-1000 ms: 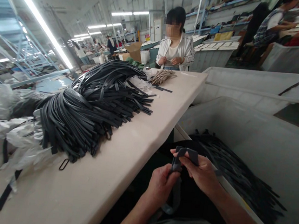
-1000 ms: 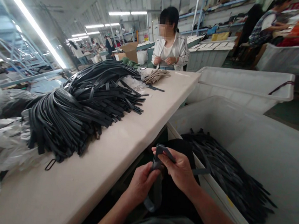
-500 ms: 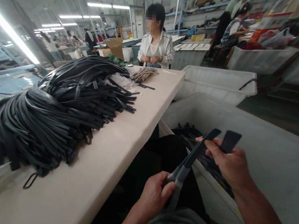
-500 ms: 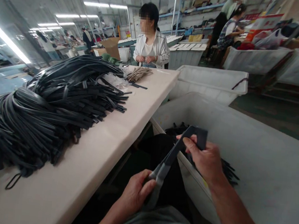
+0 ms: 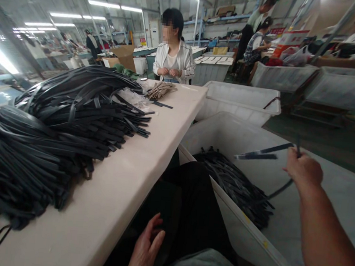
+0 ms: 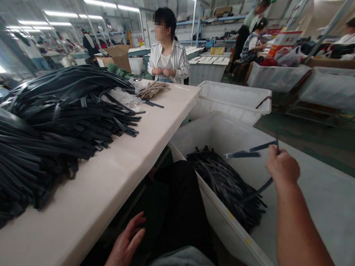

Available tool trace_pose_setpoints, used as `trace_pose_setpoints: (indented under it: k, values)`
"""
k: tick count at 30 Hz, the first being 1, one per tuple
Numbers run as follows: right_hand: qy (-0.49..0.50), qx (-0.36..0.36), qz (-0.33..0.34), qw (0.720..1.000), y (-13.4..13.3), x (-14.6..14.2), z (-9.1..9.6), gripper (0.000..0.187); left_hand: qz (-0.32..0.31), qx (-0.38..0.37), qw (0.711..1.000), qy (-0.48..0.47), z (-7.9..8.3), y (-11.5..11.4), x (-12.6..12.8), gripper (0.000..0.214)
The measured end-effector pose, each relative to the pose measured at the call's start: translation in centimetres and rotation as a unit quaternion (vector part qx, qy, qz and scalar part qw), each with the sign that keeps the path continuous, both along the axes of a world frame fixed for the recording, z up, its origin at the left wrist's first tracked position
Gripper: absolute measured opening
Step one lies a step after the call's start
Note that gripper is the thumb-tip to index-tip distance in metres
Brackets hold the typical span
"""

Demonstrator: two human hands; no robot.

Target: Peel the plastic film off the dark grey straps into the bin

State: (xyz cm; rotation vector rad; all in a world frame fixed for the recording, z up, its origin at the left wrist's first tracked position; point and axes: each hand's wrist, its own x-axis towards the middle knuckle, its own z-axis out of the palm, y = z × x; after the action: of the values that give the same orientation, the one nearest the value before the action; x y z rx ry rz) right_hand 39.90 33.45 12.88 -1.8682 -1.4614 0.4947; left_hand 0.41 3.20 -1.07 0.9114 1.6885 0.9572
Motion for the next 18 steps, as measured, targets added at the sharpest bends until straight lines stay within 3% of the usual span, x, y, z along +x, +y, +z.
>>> trace_pose_setpoints:
  k: [3,7,10,11,12,14,15,18]
  values:
    - [0.026,-0.053,0.022,0.998,-1.6,-0.8,-1.7,0.046,0.014,-0.014,1.000,-0.015,-1.2,-1.4,-0.6,0.066]
    - [0.104,-0.152,0.192,0.964,-6.2,-6.2,-2.8,0.056,0.001,-0.011,0.999,-0.044,-1.4,-1.8,-0.3,0.069]
    - [0.148,-0.238,0.364,0.888,-10.9,-12.5,-3.0,0.065,-0.004,0.031,0.997,-0.074,0.6,-1.5,0.8,0.069]
    - [0.162,-0.271,0.435,0.843,-12.6,-14.6,-3.0,0.068,-0.007,0.053,0.994,-0.091,1.7,-1.4,1.3,0.069]
    - [0.175,-0.304,0.519,0.780,-14.2,-16.4,-3.1,0.067,-0.013,0.076,0.991,-0.110,2.9,-1.3,1.8,0.069]
    - [0.165,-0.341,0.611,0.695,-17.1,-19.3,-3.5,0.065,-0.010,0.124,0.982,-0.144,5.4,-1.3,2.7,0.071]
    - [0.148,-0.345,0.635,0.674,-18.1,-20.3,-3.9,0.063,-0.004,0.136,0.979,-0.153,6.4,-1.3,3.0,0.070]
    - [0.101,-0.333,0.660,0.666,-19.2,-23.0,-6.4,0.064,0.050,0.127,0.973,-0.185,8.3,-1.3,2.6,0.063]
